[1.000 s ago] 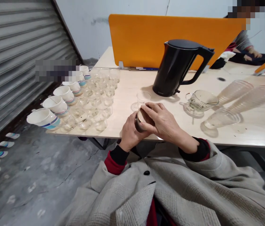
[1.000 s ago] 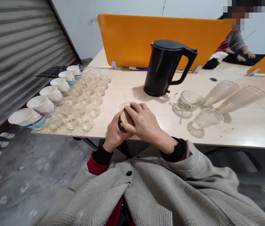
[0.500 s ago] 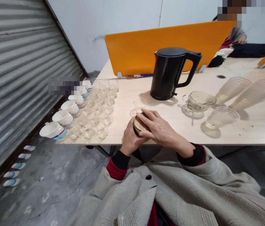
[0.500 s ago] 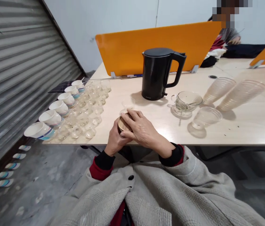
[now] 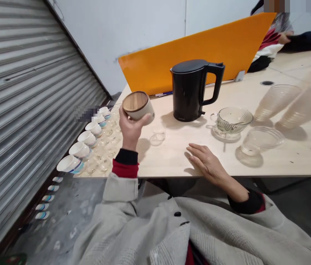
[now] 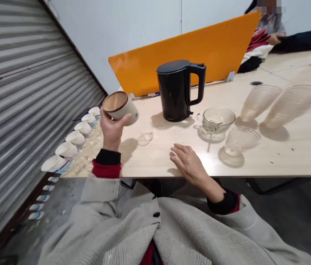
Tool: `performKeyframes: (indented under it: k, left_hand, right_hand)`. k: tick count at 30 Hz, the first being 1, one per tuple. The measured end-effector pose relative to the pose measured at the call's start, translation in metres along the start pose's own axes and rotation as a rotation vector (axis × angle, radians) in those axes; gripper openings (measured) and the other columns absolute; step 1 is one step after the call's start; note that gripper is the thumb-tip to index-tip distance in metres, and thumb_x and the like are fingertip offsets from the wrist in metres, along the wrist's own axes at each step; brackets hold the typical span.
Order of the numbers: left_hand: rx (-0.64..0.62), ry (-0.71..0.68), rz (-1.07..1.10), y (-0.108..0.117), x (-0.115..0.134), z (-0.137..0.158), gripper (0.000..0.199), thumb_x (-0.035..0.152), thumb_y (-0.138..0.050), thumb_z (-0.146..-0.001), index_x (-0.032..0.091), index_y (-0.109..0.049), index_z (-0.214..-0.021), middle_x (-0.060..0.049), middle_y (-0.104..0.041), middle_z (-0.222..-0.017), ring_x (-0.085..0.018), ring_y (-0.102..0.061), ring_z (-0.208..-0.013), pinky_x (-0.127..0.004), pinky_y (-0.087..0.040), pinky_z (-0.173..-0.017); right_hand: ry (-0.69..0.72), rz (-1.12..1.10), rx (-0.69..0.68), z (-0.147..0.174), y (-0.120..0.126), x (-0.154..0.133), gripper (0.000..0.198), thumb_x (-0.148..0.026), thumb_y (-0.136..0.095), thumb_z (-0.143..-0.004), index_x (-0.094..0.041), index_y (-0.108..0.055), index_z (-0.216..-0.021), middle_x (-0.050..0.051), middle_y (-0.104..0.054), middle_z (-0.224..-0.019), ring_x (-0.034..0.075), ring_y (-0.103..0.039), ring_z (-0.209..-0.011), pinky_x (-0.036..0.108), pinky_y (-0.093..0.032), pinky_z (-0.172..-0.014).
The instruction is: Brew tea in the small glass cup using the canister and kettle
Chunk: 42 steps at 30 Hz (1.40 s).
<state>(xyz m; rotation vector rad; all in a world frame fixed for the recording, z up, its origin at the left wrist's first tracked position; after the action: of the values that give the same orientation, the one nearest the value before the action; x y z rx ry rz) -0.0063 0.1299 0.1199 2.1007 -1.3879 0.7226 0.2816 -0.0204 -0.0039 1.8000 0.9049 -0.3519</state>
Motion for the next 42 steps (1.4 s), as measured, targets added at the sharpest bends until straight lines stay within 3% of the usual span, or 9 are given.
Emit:
performKeyframes:
  k: [2, 5, 10, 14, 19, 25, 36, 39, 42]
  left_hand:
    - [0.001, 0.015, -0.021, -0.018, -0.023, -0.024, 0.085, 0.047, -0.101, -0.065, 0.025, -0.058, -0.134, -0.01, -0.071, -0.135, -0.03, -0.067, -0.131, -0.046, -0.054, -0.115]
    - [-0.013, 0.118, -0.025, -0.04, -0.059, -0.039, 0.081, 0.045, -0.1, -0.063, 0.024, -0.059, -0.13, -0.009, -0.073, -0.134, -0.029, -0.068, -0.129, -0.045, -0.055, -0.113]
    - [-0.133, 0.279, 0.082, -0.071, -0.101, -0.025, 0.082, 0.037, -0.101, -0.06, 0.02, -0.061, -0.13, -0.012, -0.074, -0.134, -0.029, -0.069, -0.127, -0.044, -0.055, -0.113]
    - [-0.178, 0.378, 0.166, -0.085, -0.12, -0.007, 0.083, 0.034, -0.1, -0.058, 0.019, -0.06, -0.13, -0.013, -0.074, -0.133, -0.029, -0.069, -0.126, -0.046, -0.055, -0.113]
    - [-0.245, 0.461, 0.277, -0.091, -0.126, 0.009, 0.091, 0.036, -0.101, -0.056, 0.018, -0.057, -0.134, -0.016, -0.071, -0.137, -0.031, -0.069, -0.127, -0.048, -0.057, -0.11]
    - [-0.286, 0.459, 0.266, -0.09, -0.128, 0.01, 0.098, 0.04, -0.103, -0.054, 0.019, -0.055, -0.137, -0.016, -0.069, -0.14, -0.032, -0.067, -0.132, -0.049, -0.056, -0.113]
    - [-0.377, 0.483, 0.287, -0.089, -0.131, 0.009, 0.095, 0.031, -0.099, -0.057, 0.021, -0.058, -0.142, -0.014, -0.069, -0.146, -0.033, -0.061, -0.141, -0.049, -0.052, -0.119]
    - [-0.364, 0.515, 0.315, -0.078, -0.133, 0.011, 0.1, 0.02, -0.092, -0.058, 0.024, -0.054, -0.15, -0.016, -0.059, -0.159, -0.034, -0.052, -0.153, -0.048, -0.045, -0.125]
    - [-0.263, 0.593, 0.245, -0.055, -0.132, 0.02, 0.092, 0.019, -0.084, -0.063, 0.025, -0.055, -0.15, -0.018, -0.055, -0.162, -0.036, -0.052, -0.153, -0.053, -0.046, -0.124]
  right_hand:
    - [0.04, 0.014, -0.026, 0.002, -0.003, -0.003, 0.055, -0.055, -0.039, -0.113, -0.02, -0.074, -0.137, 0.018, -0.067, -0.149, 0.036, -0.061, -0.138, 0.061, -0.052, -0.114]
    - [0.073, 0.01, -0.031, 0.002, -0.002, -0.007, 0.048, -0.049, -0.041, -0.114, -0.022, -0.073, -0.138, 0.017, -0.068, -0.147, 0.035, -0.061, -0.139, 0.06, -0.054, -0.113]
    - [0.107, 0.046, -0.036, 0.001, -0.001, -0.012, 0.039, -0.043, -0.048, -0.113, -0.019, -0.073, -0.132, 0.017, -0.069, -0.147, 0.034, -0.064, -0.134, 0.06, -0.056, -0.109]
    - [0.11, 0.07, -0.055, 0.0, 0.001, -0.018, 0.031, -0.038, -0.053, -0.111, -0.021, -0.074, -0.127, 0.015, -0.068, -0.146, 0.033, -0.064, -0.131, 0.058, -0.056, -0.107]
    - [0.107, 0.075, -0.1, -0.001, 0.003, -0.021, 0.029, -0.038, -0.055, -0.111, -0.02, -0.074, -0.125, 0.015, -0.066, -0.148, 0.033, -0.063, -0.132, 0.056, -0.056, -0.108]
    - [0.111, 0.085, -0.122, 0.0, 0.001, -0.02, 0.032, -0.04, -0.053, -0.111, -0.019, -0.072, -0.125, 0.016, -0.065, -0.148, 0.034, -0.061, -0.132, 0.058, -0.054, -0.108]
    - [0.127, 0.081, -0.103, -0.001, 0.002, -0.021, 0.026, -0.038, -0.057, -0.11, -0.022, -0.074, -0.121, 0.014, -0.069, -0.143, 0.032, -0.064, -0.128, 0.056, -0.055, -0.106]
    - [0.136, 0.089, -0.092, -0.001, 0.001, -0.02, 0.025, -0.037, -0.058, -0.109, -0.022, -0.074, -0.121, 0.014, -0.069, -0.143, 0.033, -0.064, -0.129, 0.056, -0.055, -0.106]
    - [0.148, 0.094, -0.09, -0.001, 0.001, -0.02, 0.026, -0.037, -0.057, -0.109, -0.022, -0.074, -0.121, 0.015, -0.069, -0.142, 0.033, -0.064, -0.129, 0.056, -0.054, -0.107]
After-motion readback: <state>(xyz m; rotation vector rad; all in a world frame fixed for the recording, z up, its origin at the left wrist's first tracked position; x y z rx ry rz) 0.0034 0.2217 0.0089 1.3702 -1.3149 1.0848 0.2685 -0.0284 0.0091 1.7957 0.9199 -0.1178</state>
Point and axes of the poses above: each hand's wrist, its own z-axis away from the middle knuckle, its own y-axis out of the back of the hand, x = y × z, the point moved 6 cm from there along -z, towards the middle knuckle
